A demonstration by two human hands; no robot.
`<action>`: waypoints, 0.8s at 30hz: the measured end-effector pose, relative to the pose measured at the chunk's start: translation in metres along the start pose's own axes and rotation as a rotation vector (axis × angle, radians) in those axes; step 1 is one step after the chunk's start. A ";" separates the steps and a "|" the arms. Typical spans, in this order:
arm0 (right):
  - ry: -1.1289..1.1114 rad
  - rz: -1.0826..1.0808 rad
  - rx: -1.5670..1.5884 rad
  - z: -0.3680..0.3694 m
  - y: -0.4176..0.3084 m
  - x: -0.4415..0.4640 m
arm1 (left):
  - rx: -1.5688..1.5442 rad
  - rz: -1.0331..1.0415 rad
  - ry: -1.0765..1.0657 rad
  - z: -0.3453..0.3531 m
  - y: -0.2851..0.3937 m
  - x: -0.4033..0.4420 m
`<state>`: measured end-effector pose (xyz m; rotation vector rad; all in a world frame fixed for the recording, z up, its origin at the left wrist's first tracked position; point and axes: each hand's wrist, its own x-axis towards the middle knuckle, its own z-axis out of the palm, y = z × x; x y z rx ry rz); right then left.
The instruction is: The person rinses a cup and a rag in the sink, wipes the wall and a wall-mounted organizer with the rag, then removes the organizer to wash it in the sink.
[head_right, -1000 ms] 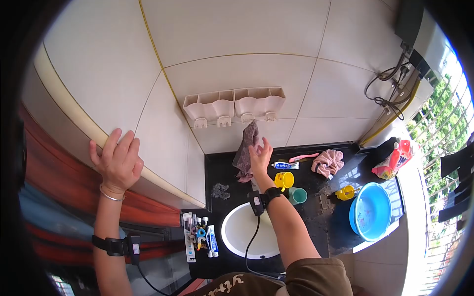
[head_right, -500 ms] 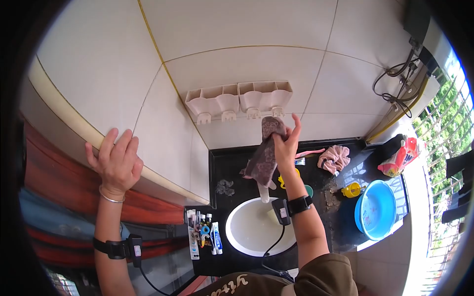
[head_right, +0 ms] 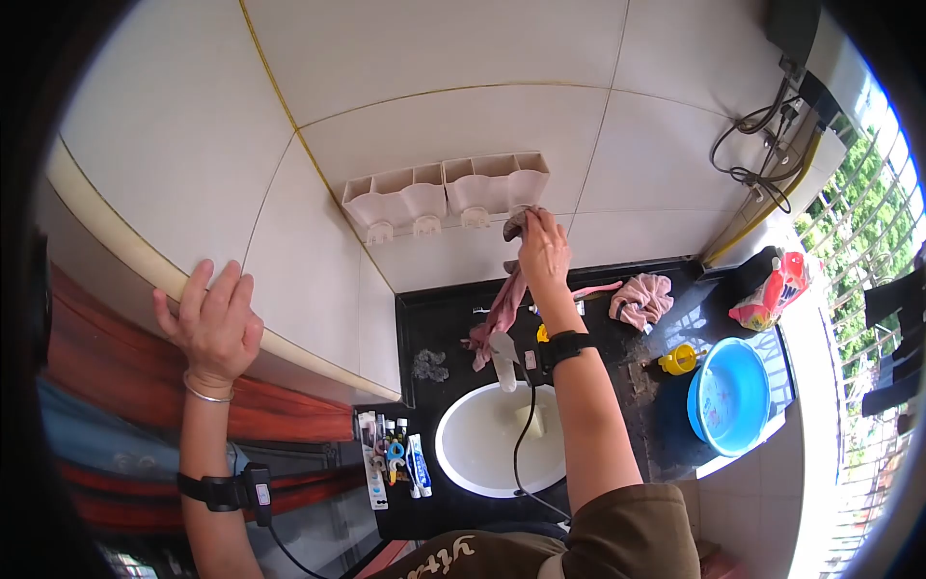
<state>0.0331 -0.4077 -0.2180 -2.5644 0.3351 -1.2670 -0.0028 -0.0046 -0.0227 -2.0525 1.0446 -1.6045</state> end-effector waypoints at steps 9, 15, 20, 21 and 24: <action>-0.082 -0.091 0.049 0.006 -0.012 0.014 | -0.004 -0.015 0.001 0.001 0.001 -0.002; -0.108 -0.129 -0.180 -0.015 0.004 0.027 | -0.017 -0.003 -0.002 -0.001 0.000 0.001; -0.175 -0.002 -0.244 -0.002 -0.016 0.023 | -0.011 -0.017 0.005 0.001 0.000 -0.002; -0.180 -0.062 -0.237 0.000 -0.014 0.023 | -0.016 -0.019 0.014 0.001 0.001 -0.001; -0.177 -0.217 -0.186 -0.011 0.000 0.028 | -0.026 -0.012 0.007 0.000 0.001 -0.001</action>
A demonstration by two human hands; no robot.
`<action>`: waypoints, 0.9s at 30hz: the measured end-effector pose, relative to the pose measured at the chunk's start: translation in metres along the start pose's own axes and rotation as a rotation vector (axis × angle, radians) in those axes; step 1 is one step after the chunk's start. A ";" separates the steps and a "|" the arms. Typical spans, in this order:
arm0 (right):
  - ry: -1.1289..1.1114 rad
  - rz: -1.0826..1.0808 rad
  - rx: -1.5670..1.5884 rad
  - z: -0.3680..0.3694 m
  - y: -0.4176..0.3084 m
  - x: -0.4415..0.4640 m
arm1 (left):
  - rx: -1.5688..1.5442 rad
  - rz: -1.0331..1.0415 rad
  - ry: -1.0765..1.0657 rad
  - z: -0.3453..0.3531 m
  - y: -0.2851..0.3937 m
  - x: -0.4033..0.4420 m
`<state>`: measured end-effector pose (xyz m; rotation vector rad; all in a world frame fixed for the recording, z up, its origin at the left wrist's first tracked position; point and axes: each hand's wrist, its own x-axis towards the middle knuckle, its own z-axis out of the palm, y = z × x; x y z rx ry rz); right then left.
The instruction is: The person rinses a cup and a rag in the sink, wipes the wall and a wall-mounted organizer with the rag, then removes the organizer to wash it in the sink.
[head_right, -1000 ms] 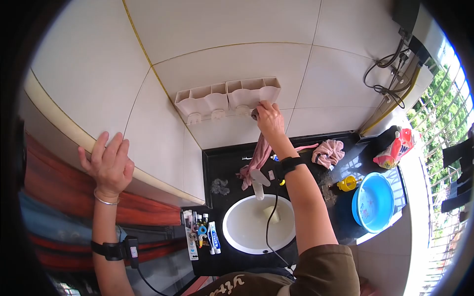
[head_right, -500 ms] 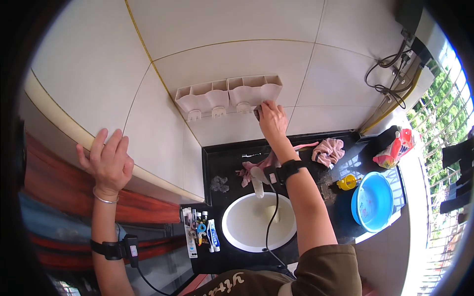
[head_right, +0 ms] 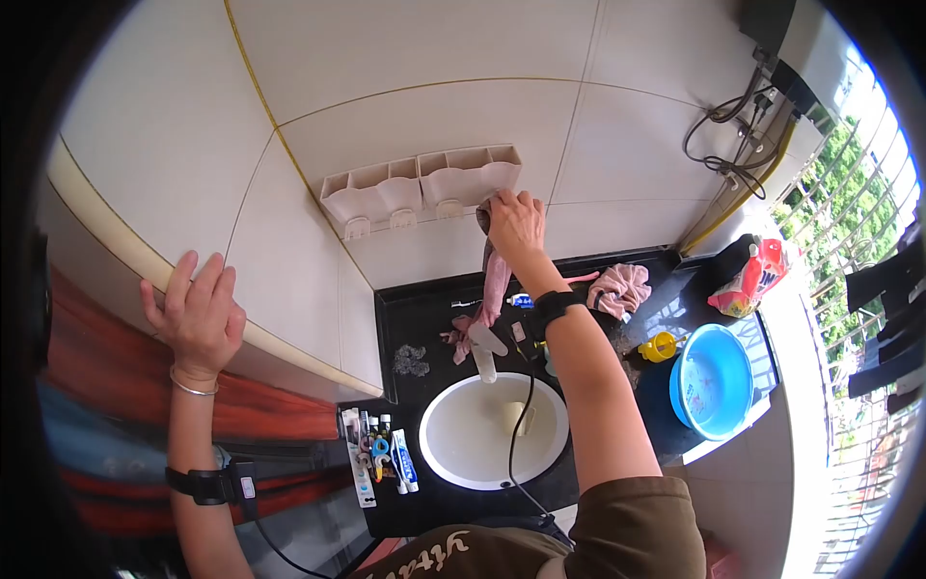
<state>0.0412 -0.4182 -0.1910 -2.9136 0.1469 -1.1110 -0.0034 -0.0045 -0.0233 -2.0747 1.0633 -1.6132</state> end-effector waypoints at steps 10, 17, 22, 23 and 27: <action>0.265 1.279 1.790 0.052 0.055 -0.056 | 0.010 0.017 -0.026 -0.002 0.001 0.002; 0.683 1.211 2.152 0.105 -0.017 0.000 | 0.038 0.027 -0.039 -0.001 0.001 0.003; 0.767 1.534 2.213 0.098 -0.096 0.012 | 0.038 0.026 -0.048 0.001 0.001 0.001; 0.730 1.534 2.161 0.098 -0.106 0.016 | 0.048 0.025 -0.039 0.002 0.001 0.000; 0.355 1.413 1.991 0.106 -0.088 -0.006 | 0.048 0.031 -0.026 0.003 0.001 -0.001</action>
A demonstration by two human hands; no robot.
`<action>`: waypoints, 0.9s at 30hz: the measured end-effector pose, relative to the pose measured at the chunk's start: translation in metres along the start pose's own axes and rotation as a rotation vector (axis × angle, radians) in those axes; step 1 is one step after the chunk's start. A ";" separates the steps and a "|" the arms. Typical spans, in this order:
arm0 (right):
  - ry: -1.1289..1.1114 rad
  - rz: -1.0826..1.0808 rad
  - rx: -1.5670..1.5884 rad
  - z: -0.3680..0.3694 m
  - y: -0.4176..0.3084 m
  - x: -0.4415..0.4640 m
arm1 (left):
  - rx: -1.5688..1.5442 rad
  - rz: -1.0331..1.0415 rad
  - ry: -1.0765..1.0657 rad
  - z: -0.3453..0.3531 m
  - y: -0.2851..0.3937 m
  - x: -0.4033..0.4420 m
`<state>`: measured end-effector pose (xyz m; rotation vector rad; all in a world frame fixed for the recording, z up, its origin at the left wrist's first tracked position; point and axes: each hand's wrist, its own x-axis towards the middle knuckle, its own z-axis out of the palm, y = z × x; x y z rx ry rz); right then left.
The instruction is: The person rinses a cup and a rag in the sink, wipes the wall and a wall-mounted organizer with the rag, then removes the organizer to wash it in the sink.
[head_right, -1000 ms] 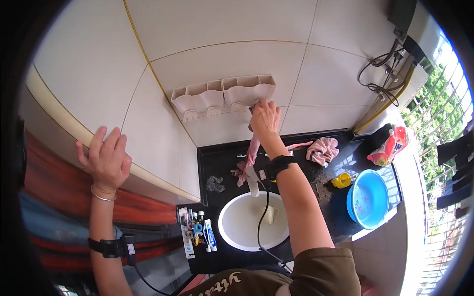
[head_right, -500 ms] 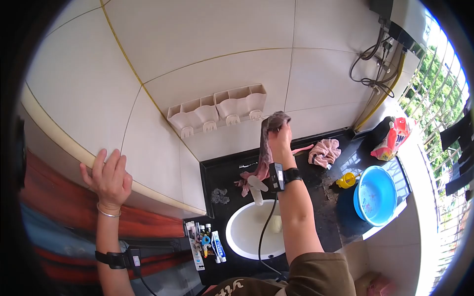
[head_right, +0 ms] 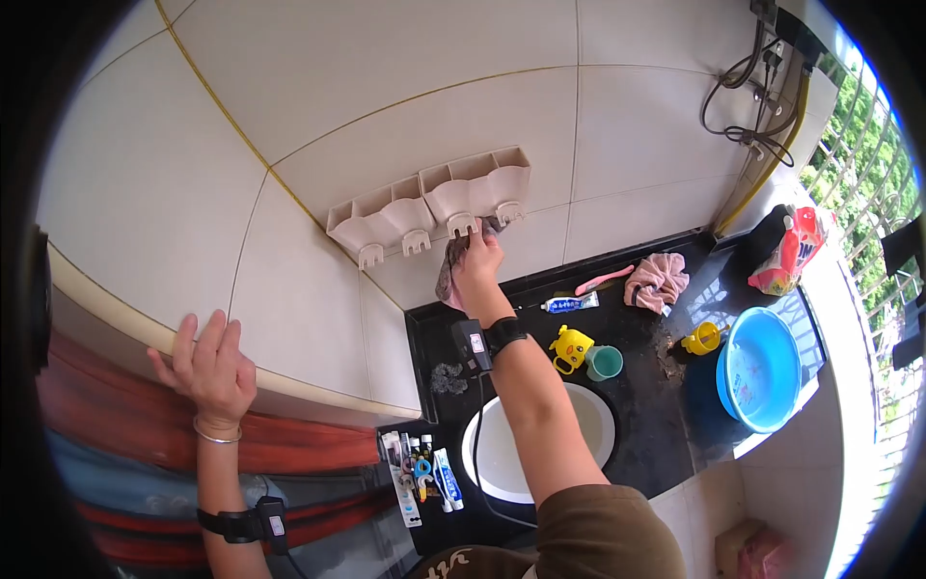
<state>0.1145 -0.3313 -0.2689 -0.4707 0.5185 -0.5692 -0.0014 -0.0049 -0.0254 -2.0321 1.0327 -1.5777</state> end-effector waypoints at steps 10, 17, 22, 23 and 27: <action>-0.107 -0.009 0.173 0.020 0.010 -0.023 | 0.005 0.007 -0.024 -0.001 0.000 0.002; 0.000 0.072 0.102 0.043 0.030 -0.049 | 0.007 0.025 -0.014 0.000 0.000 0.000; -0.289 0.172 -0.350 -0.003 0.028 -0.032 | 0.030 0.016 0.002 -0.002 0.001 0.002; -0.203 0.200 -0.235 -0.014 0.019 -0.033 | 0.020 0.020 -0.004 -0.003 0.001 0.002; -0.046 0.169 -0.078 -0.010 -0.045 -0.059 | -0.027 0.011 -0.020 -0.002 -0.001 -0.001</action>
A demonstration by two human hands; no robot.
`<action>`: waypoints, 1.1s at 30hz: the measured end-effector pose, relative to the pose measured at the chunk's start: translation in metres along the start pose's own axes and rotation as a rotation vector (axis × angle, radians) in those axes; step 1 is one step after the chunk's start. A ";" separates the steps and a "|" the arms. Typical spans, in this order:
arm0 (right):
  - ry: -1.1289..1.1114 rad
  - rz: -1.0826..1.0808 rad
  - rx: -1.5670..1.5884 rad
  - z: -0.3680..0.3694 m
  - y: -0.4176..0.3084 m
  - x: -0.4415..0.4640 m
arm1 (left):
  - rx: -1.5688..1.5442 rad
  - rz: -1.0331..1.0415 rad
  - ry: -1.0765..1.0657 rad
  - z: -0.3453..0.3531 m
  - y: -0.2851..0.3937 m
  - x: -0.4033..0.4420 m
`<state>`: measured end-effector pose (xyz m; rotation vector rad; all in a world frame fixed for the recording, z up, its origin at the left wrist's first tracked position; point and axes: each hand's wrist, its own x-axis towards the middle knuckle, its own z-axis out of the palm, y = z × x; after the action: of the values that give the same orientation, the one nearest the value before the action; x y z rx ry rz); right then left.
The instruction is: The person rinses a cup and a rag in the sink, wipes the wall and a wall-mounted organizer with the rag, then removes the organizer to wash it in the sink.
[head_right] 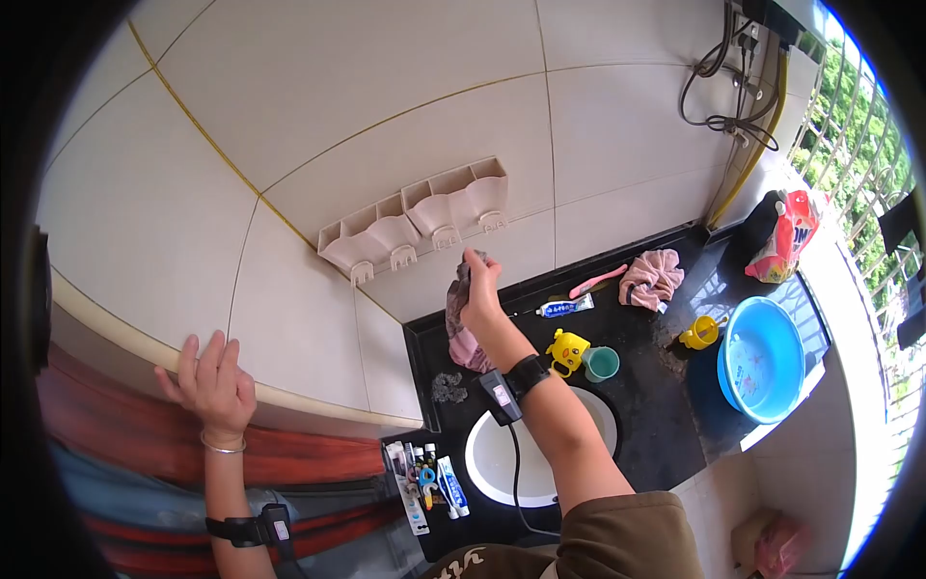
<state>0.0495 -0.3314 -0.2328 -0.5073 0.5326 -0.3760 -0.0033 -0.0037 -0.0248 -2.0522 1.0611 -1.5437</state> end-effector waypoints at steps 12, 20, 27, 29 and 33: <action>0.297 -0.134 -0.218 0.070 -0.041 0.017 | 0.024 -0.028 0.010 -0.001 0.002 0.003; 0.392 0.013 -0.075 0.093 -0.051 0.000 | -0.016 -0.040 0.015 0.000 0.001 0.000; 0.454 -0.052 -0.053 0.099 -0.051 0.011 | -0.026 -0.029 0.032 0.000 0.000 0.001; 0.437 -0.086 -0.090 0.089 -0.043 0.031 | -0.019 -0.029 0.015 0.000 -0.002 -0.001; 0.480 -0.112 -0.084 0.100 -0.046 0.011 | -0.025 -0.021 0.020 0.000 -0.002 -0.003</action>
<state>0.1047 -0.3380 -0.1375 -0.5307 0.9894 -0.5893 -0.0033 -0.0004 -0.0255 -2.0752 1.0740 -1.5720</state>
